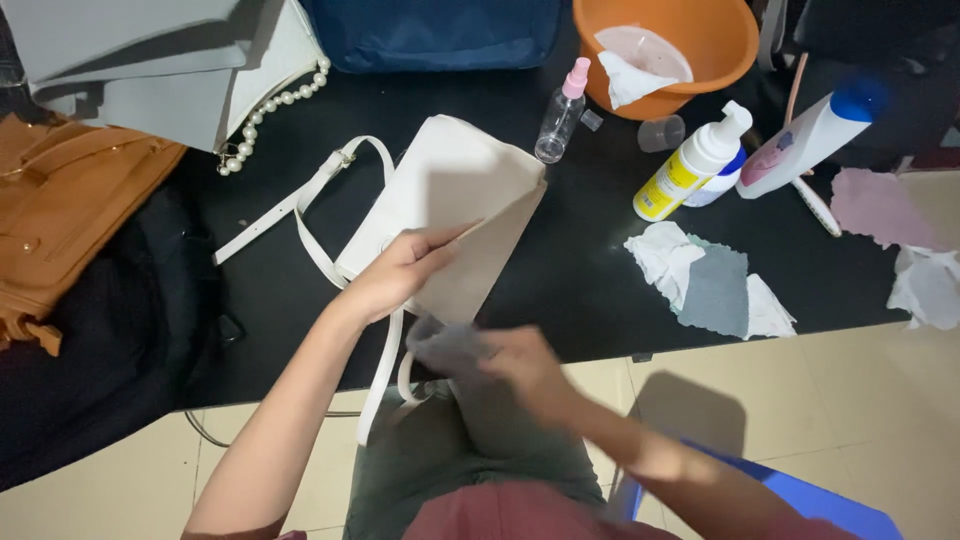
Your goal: Cleaning and conditioning a white leather handbag using various cloths and cleaning solutions on a workshop table.
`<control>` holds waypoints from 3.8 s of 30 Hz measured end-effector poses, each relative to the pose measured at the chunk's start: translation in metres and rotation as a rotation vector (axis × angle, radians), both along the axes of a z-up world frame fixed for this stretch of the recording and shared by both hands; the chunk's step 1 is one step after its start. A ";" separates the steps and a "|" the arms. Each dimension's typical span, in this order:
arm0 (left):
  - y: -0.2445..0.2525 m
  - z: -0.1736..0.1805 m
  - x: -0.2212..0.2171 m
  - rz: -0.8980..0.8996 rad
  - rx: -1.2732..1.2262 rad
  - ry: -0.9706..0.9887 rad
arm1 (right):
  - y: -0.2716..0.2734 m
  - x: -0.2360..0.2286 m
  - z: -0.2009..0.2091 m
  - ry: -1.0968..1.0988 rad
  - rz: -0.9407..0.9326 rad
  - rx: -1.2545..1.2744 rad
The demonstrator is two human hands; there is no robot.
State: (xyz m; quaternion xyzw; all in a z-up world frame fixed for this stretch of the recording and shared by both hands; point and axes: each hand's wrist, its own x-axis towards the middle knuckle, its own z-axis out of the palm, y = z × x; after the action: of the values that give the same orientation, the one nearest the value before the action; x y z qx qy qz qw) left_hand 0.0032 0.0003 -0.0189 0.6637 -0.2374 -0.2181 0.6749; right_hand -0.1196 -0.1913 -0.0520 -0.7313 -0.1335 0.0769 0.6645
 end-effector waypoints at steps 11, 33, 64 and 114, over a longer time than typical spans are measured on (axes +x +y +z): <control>0.002 -0.015 0.010 0.006 -0.037 0.035 | -0.101 0.081 -0.048 -0.267 -0.986 0.272; 0.004 0.030 0.000 0.007 0.090 0.014 | 0.004 0.130 -0.094 -0.217 -0.475 -0.773; 0.002 0.003 0.005 -0.028 0.158 -0.036 | 0.027 -0.012 -0.047 -0.651 0.124 -0.836; 0.008 -0.026 0.016 0.342 0.450 -0.345 | 0.007 0.102 -0.021 -0.688 -0.212 -0.989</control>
State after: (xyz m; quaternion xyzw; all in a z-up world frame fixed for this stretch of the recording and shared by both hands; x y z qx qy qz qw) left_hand 0.0190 0.0082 -0.0452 0.8535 -0.1791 -0.0331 0.4882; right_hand -0.0180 -0.1847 -0.0731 -0.9452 -0.2154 -0.1775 0.1691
